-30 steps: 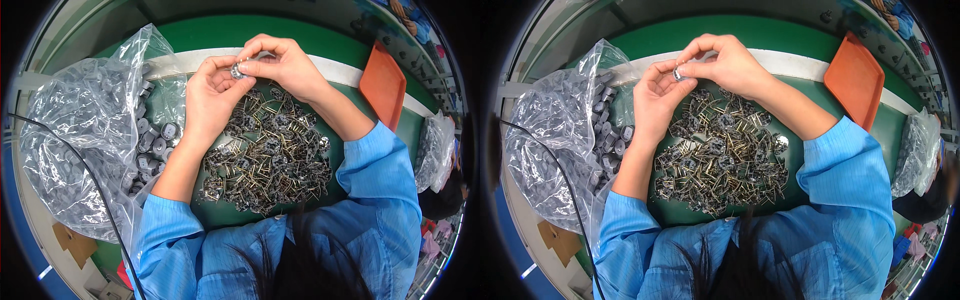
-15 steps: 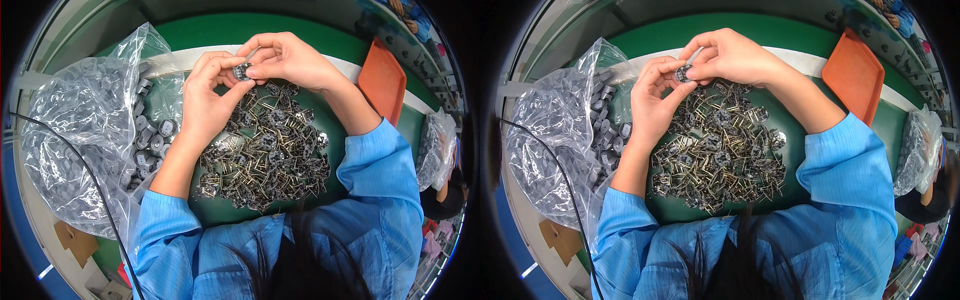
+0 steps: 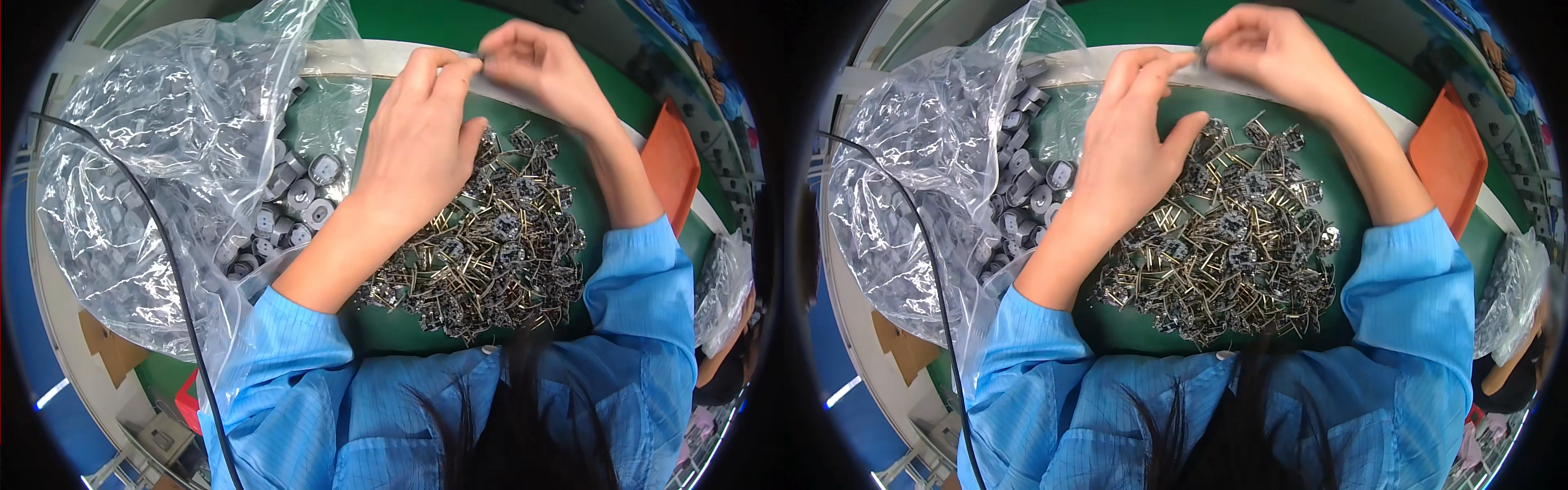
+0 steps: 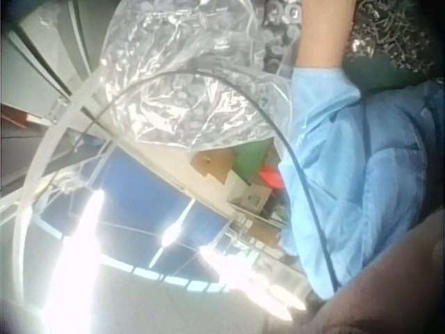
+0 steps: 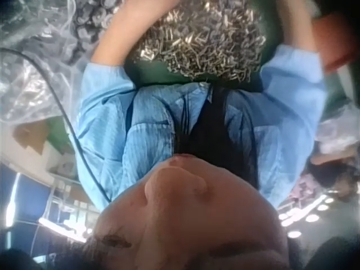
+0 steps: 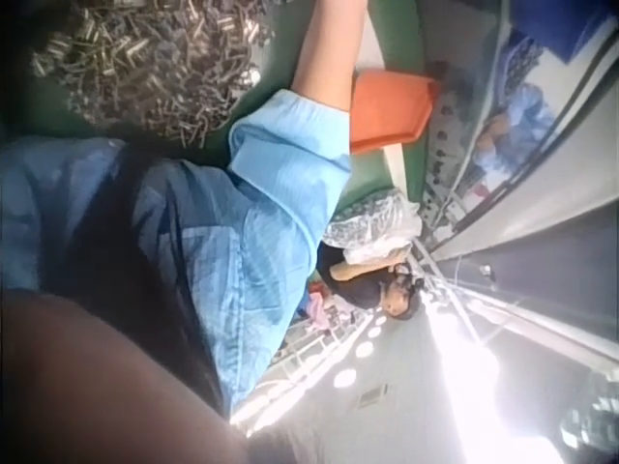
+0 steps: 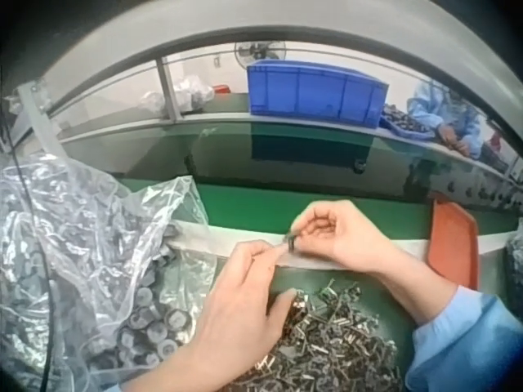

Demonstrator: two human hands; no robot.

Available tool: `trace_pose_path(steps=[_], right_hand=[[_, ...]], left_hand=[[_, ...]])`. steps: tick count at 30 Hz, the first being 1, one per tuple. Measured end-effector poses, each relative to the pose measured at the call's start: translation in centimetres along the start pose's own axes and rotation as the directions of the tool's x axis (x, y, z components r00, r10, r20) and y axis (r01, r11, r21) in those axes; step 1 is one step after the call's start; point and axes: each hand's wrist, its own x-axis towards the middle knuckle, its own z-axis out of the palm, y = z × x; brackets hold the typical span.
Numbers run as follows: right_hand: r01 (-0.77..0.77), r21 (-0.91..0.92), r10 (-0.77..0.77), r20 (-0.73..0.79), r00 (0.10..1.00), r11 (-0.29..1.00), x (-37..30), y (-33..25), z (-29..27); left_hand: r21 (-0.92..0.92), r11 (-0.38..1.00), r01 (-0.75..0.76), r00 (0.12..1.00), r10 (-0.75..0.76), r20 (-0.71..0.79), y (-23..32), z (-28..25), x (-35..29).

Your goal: The person picks up a grey plastic base and a circuit board by hand, aligns the pins, and presses the two pieces together. They repeat this process, assembling multiple units and placing them on the work surface.

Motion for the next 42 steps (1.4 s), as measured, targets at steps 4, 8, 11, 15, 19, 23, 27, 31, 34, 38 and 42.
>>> trace_pose_path(steps=[4,8,11,15,19,23,27,31,34,38,42], right_hand=[[-0.13,-0.225,-0.002,-0.507,0.862,0.966,8.0,5.4,-4.9],[-0.335,-0.371,0.025,-0.638,0.77,0.866,11.0,6.0,-6.7],[-0.398,-0.328,0.082,-0.675,0.734,0.857,12.2,7.7,-8.6],[-0.354,-0.286,0.077,-0.672,0.736,0.89,11.0,6.8,-8.9],[-0.09,-0.144,0.008,-0.49,0.872,0.985,5.6,2.8,-7.6],[0.043,-0.049,-0.035,0.157,0.987,0.998,-2.3,1.0,-6.5],[0.028,-0.261,0.027,0.205,0.978,0.965,-6.9,0.2,-4.7],[0.075,-0.378,-0.003,0.189,0.982,0.923,-7.4,0.0,-4.5],[0.027,-0.165,-0.016,0.067,0.998,0.986,-6.5,1.6,-4.5],[-0.002,0.209,0.005,-0.016,1.0,0.978,-4.0,-1.4,-2.4],[0.179,0.236,-0.18,-0.019,0.984,0.955,-1.1,-2.0,1.2]], left_hand=[[0.215,0.974,-0.069,0.996,0.054,0.072,0.2,-4.5,-1.4],[0.389,0.921,0.029,0.988,-0.084,0.126,0.2,-8.9,-5.1],[0.504,0.861,0.063,0.976,-0.159,0.15,1.1,-9.4,-6.5],[0.568,0.822,0.046,0.978,-0.152,0.141,0.6,-7.6,-6.9],[0.482,0.876,-0.013,0.994,-0.04,0.099,-1.6,-5.3,-5.2],[0.393,0.917,-0.07,0.989,0.013,0.147,-2.3,-3.2,-1.9],[0.277,0.961,-0.024,0.992,-0.011,0.124,-2.5,-2.3,-0.3],[0.445,0.892,-0.075,0.993,0.028,0.111,-3.1,-2.4,-0.7],[0.47,0.871,-0.143,0.989,0.111,0.096,-2.7,-2.2,-0.6],[0.245,0.955,-0.167,0.984,0.178,-0.025,-1.6,-1.1,1.1],[0.115,0.991,-0.064,0.998,0.067,-0.02,-0.8,0.1,2.1]])
